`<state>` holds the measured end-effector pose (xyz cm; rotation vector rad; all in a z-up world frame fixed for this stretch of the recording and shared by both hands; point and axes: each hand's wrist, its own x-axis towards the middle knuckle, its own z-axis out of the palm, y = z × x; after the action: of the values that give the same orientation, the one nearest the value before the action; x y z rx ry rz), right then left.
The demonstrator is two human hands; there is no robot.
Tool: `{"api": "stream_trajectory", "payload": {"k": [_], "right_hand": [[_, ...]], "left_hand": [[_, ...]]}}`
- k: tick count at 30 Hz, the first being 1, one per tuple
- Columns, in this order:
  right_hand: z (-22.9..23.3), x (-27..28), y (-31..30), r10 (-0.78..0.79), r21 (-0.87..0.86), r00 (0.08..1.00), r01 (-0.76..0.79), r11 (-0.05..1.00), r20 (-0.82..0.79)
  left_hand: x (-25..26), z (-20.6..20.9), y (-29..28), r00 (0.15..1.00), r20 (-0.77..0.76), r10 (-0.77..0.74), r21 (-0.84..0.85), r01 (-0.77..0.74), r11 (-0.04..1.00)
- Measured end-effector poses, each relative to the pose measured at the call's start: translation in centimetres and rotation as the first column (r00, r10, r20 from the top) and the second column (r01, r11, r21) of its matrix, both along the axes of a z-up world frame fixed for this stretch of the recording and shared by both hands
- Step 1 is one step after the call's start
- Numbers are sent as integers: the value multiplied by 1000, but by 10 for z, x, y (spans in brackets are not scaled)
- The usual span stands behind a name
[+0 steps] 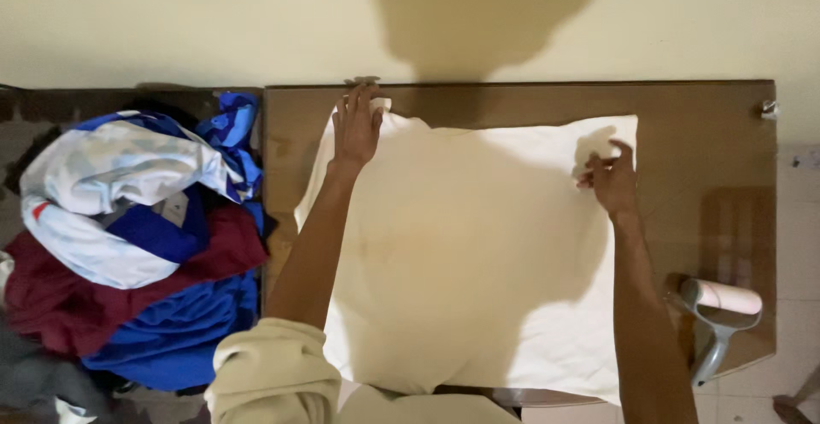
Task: The person uses a lint roller on a t-shirt laid on a table, then folds the shirt and places it on a shelf inside a wooden wardrobe.
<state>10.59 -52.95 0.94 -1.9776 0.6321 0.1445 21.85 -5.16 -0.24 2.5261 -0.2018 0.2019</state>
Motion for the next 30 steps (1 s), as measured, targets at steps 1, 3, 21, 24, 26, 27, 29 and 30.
{"api": "stream_trajectory", "payload": {"k": [1,3,21,24,26,27,29,30], "right_hand": [[0,11,-6,-25,10,1000,25,1000,8],[0,30,-17,-38,99,998,33,995,50],[-21,-14,-39,-114,333,943,3,943,313],[-35,-42,-46,-173,410,935,32,911,311],[-48,-58,-51,-208,497,936,43,867,283],[-50,-60,-54,-239,567,936,54,822,257],[-48,-62,-55,-287,637,940,108,763,183],[-43,-62,-54,-305,640,942,150,753,138]], "left_hand": [[5,-5,-5,997,-74,38,48,-34,998],[13,-15,-13,969,-217,121,150,-89,985],[-108,-16,31,851,-169,497,-914,-324,244],[-160,-12,35,812,-405,421,-914,-369,-167],[-183,-11,30,752,-541,376,-835,-427,-348],[-190,-13,25,702,-617,356,-775,-463,-431],[-197,-23,22,644,-693,323,-703,-503,-503],[-199,-34,21,639,-699,320,-699,-515,-496]]}}
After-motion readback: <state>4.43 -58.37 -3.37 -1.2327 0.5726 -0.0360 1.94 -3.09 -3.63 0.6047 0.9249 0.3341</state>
